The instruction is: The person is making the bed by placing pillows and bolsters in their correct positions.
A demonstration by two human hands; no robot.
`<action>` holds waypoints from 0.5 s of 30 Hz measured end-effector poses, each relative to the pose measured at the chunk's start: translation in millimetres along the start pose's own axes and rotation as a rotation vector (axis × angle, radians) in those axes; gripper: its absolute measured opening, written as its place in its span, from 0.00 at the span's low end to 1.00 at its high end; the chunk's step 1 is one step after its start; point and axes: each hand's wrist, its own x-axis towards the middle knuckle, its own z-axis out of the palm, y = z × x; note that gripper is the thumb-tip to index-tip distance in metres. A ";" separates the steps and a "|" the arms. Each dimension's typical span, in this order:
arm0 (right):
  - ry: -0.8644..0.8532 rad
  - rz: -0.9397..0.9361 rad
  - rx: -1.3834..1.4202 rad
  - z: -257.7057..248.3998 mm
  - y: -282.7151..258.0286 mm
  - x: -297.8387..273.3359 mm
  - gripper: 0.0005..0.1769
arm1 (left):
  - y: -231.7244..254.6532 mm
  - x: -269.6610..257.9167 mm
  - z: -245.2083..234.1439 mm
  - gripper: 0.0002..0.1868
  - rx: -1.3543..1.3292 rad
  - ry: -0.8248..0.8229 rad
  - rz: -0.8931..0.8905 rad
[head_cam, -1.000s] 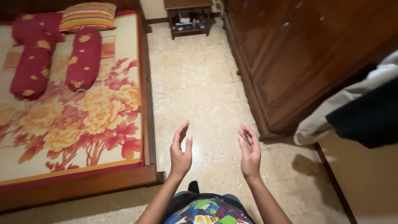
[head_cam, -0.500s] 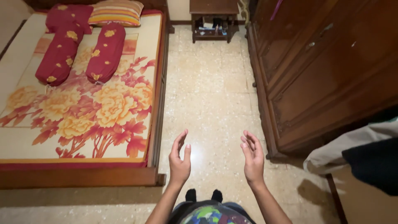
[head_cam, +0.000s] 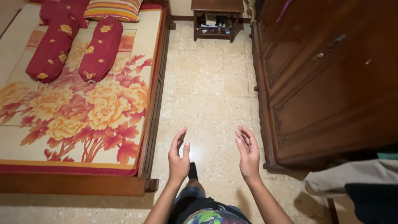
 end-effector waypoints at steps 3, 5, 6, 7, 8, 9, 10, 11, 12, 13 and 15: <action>0.003 0.015 0.030 8.5 1.2 43.2 0.26 | -18.8 38.8 11.4 0.23 -0.021 0.002 0.003; 0.009 -0.003 0.017 13.0 11.0 76.3 0.26 | -29.0 71.6 16.8 0.23 -0.011 0.007 0.000; 0.016 -0.016 0.004 15.9 15.5 92.4 0.27 | -33.7 88.0 18.8 0.23 0.001 0.011 -0.009; 0.021 -0.015 0.003 17.7 19.5 108.1 0.27 | -37.8 106.6 22.4 0.23 0.000 0.007 -0.010; 0.034 -0.009 0.002 19.8 22.7 124.2 0.26 | -41.1 125.8 25.8 0.23 -0.023 0.009 -0.003; 0.040 -0.011 0.008 26.1 26.1 144.3 0.26 | -43.4 149.4 26.8 0.23 -0.041 0.016 0.015; 0.038 -0.018 0.015 32.4 27.0 162.5 0.26 | -44.0 167.8 28.7 0.23 -0.039 0.016 0.025; 0.052 -0.002 0.013 36.5 27.6 177.8 0.26 | -45.0 182.5 31.6 0.23 -0.029 0.003 0.017; 0.065 0.015 0.011 40.6 28.3 192.9 0.25 | -46.0 197.0 34.4 0.23 -0.019 -0.009 0.010; 0.061 0.005 0.018 45.3 31.6 209.6 0.25 | -46.4 216.5 35.9 0.23 -0.017 -0.006 0.022; 0.078 0.000 -0.037 48.7 38.9 235.0 0.26 | -48.5 245.9 41.4 0.22 -0.026 -0.034 0.007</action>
